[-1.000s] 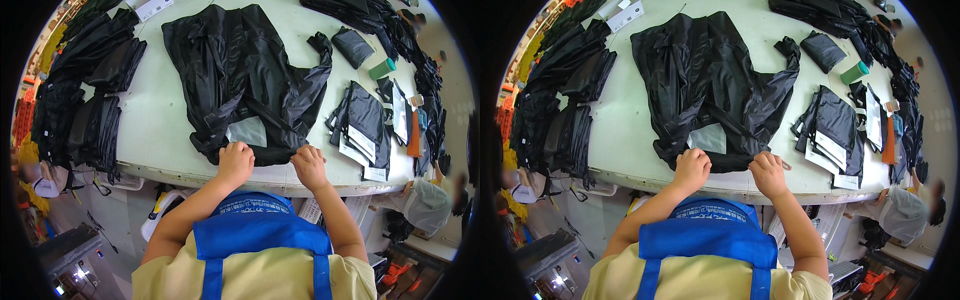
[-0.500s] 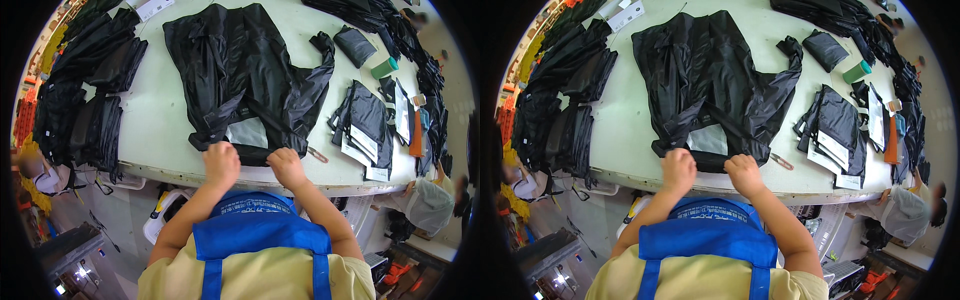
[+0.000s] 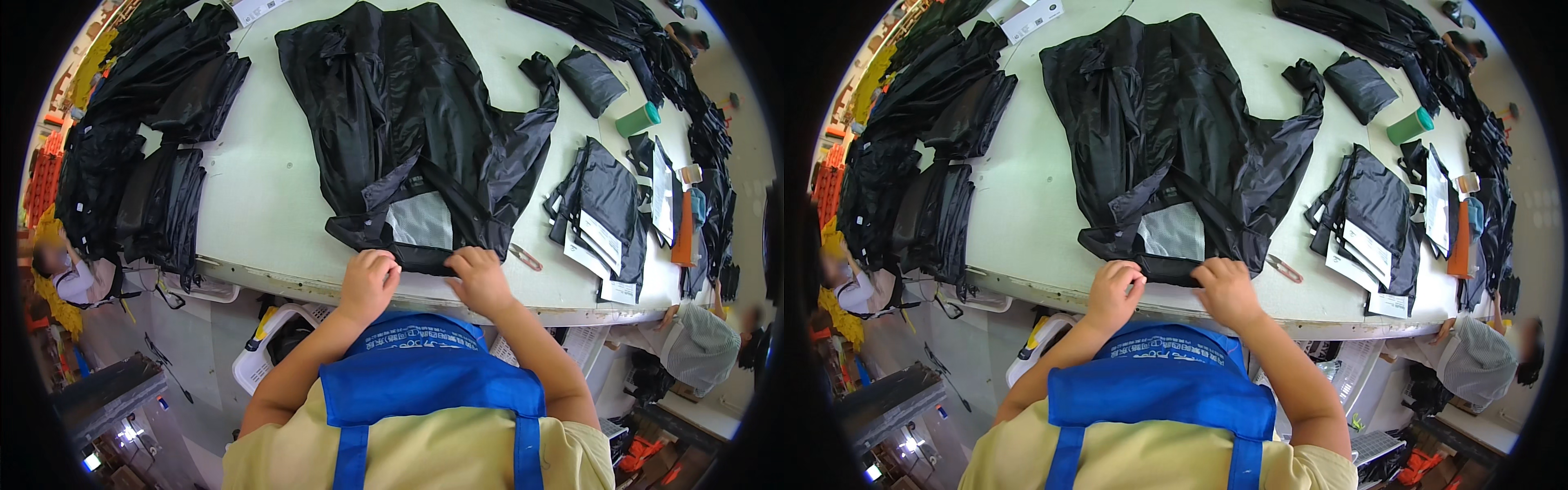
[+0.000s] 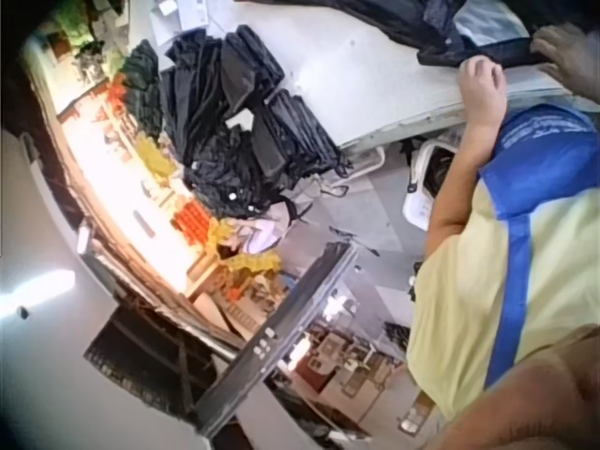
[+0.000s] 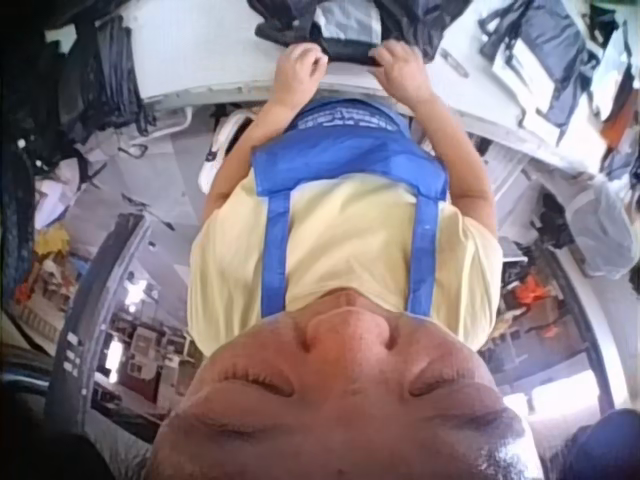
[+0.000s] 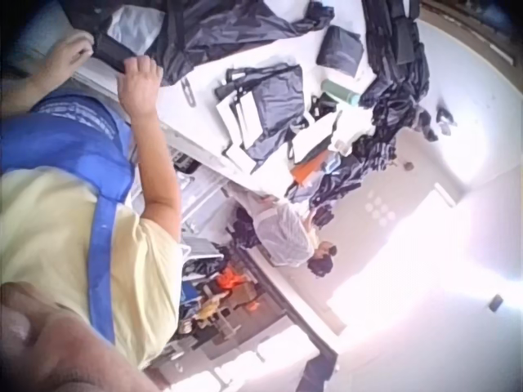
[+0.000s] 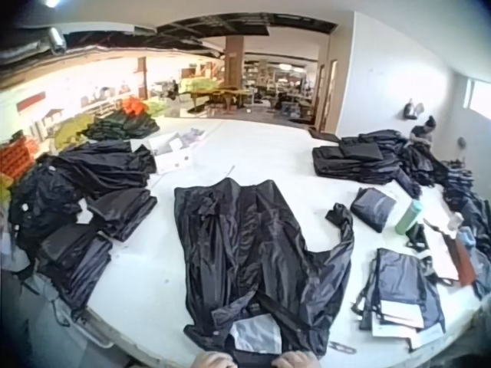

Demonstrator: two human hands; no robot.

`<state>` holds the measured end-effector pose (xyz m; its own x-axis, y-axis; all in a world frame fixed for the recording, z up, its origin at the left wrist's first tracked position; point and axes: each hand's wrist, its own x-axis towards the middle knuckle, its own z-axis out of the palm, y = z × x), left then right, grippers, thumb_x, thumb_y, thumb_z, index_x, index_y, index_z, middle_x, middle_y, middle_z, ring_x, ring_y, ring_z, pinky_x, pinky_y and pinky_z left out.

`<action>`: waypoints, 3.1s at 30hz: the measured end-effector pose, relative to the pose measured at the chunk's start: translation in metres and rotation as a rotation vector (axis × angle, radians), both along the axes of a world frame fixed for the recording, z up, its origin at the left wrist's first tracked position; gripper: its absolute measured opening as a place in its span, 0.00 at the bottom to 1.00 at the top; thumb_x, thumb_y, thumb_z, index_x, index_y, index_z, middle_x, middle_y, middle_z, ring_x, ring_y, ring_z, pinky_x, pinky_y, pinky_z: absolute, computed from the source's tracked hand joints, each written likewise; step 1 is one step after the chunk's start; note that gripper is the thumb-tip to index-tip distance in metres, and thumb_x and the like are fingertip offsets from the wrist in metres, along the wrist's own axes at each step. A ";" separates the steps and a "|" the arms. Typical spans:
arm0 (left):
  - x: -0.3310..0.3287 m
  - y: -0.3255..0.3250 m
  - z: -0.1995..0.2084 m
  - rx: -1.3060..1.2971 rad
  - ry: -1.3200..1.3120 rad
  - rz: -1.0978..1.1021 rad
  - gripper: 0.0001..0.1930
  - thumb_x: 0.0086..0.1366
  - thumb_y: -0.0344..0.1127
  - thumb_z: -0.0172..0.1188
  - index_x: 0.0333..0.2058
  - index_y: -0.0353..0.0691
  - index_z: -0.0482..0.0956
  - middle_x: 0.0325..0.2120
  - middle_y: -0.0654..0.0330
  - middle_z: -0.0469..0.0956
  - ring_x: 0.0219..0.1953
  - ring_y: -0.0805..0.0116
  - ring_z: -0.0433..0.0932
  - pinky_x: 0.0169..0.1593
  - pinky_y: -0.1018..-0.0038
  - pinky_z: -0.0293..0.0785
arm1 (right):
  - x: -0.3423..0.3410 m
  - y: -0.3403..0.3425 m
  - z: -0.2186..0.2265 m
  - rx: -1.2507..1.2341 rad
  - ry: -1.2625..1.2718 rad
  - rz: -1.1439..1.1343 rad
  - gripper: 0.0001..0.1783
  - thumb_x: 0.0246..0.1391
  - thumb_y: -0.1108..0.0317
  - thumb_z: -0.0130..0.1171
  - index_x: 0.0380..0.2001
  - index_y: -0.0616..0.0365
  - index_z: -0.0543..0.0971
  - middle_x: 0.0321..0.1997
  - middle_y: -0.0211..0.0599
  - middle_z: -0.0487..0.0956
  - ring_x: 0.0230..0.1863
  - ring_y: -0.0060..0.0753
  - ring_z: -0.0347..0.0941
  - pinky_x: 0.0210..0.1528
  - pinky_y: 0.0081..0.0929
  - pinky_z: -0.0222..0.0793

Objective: The person folds a black raincoat on a white table. They smooth the fabric, fold the sleeves inward, fold the body in half, and then fold it into a compact rectangle. The folded coat is placed on a stack of similar folded items.

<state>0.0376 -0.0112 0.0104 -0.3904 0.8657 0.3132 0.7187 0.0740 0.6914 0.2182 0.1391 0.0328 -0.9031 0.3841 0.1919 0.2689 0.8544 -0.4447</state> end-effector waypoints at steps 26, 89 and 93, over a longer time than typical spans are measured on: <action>0.001 -0.003 -0.002 -0.107 0.304 0.124 0.08 0.51 0.31 0.65 0.30 0.44 0.75 0.31 0.65 0.75 0.42 0.61 0.73 0.43 0.63 0.62 | -0.045 -0.024 -0.022 -0.124 0.092 0.055 0.09 0.43 0.71 0.62 0.27 0.56 0.72 0.28 0.38 0.72 0.34 0.45 0.71 0.39 0.38 0.66; 0.007 0.004 -0.020 -0.044 0.014 -0.009 0.08 0.52 0.31 0.66 0.30 0.40 0.76 0.27 0.58 0.74 0.33 0.55 0.75 0.35 0.64 0.72 | -0.047 -0.020 -0.026 -0.108 0.210 0.174 0.09 0.44 0.74 0.61 0.32 0.57 0.75 0.32 0.35 0.77 0.35 0.41 0.73 0.40 0.35 0.67; 0.006 0.002 -0.024 -0.113 0.010 0.007 0.05 0.56 0.31 0.62 0.28 0.40 0.74 0.25 0.57 0.73 0.30 0.54 0.74 0.33 0.63 0.71 | -0.045 -0.024 -0.028 -0.193 0.171 0.118 0.13 0.42 0.74 0.63 0.34 0.57 0.74 0.33 0.37 0.77 0.35 0.45 0.73 0.42 0.37 0.68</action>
<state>0.0438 -0.0094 -0.0138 -0.3937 0.8931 0.2178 0.7247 0.1558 0.6712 0.1734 0.1150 0.0044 -0.9043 0.3228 0.2792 0.0797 0.7704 -0.6326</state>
